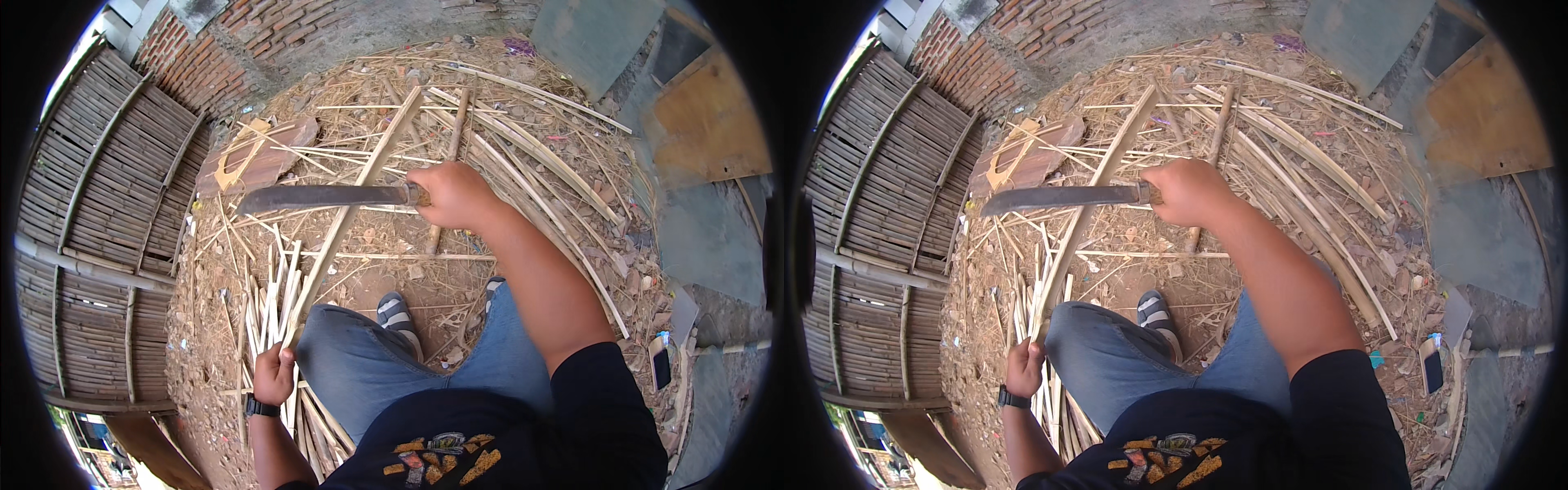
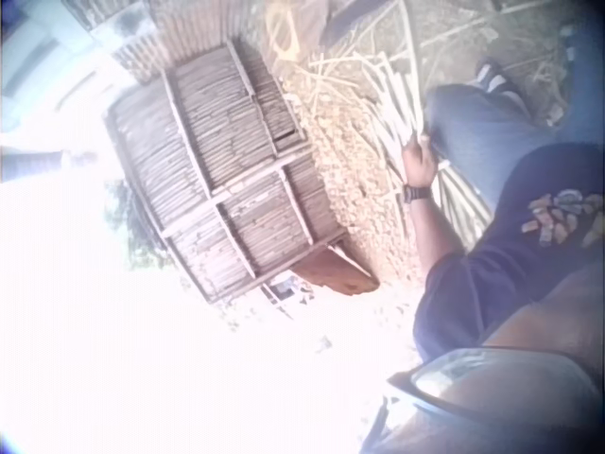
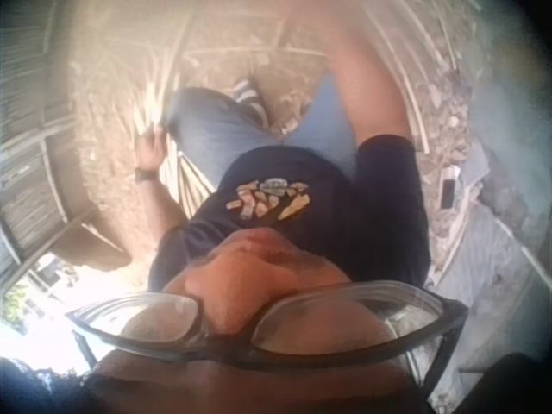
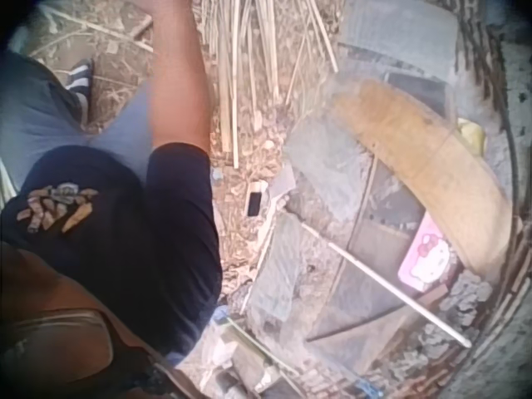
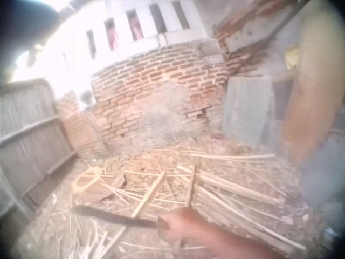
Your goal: The person sits on the ground and uses a machete to split long bamboo poles into thin strips. They hold the bamboo with one hand and strike it with the machete to separate the layers, then set the finished strips aside.
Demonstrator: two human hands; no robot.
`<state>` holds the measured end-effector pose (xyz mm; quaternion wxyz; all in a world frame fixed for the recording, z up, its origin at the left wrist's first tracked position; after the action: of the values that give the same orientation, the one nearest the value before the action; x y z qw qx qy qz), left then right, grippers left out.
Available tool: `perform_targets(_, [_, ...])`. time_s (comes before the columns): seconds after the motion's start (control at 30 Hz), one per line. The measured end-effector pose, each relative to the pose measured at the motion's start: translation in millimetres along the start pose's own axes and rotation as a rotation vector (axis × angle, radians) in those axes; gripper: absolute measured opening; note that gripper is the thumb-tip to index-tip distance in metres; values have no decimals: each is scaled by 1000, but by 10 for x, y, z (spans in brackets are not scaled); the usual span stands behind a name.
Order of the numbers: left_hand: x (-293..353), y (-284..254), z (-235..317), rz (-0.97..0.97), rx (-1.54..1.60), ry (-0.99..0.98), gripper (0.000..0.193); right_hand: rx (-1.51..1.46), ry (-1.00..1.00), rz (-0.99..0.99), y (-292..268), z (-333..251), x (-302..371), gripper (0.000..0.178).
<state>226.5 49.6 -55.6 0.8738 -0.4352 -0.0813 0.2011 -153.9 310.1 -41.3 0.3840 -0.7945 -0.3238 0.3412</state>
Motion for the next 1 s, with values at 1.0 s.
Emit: perform_targets(1.0, [-930, -10, 585, -200, 134, -118, 59, -1153, 268, 131, -206, 260, 63, 24])
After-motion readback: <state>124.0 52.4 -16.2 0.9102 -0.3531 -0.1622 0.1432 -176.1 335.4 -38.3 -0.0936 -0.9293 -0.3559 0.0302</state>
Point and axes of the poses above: each hand's wrist, its own x-axis away from the middle knuckle, its own y-axis out of the palm, z = x × y, the point moved 2 cm from there along -x, towards the middle knuckle, and after that the axes turned 1 degree about z, right-handed, at the moved point
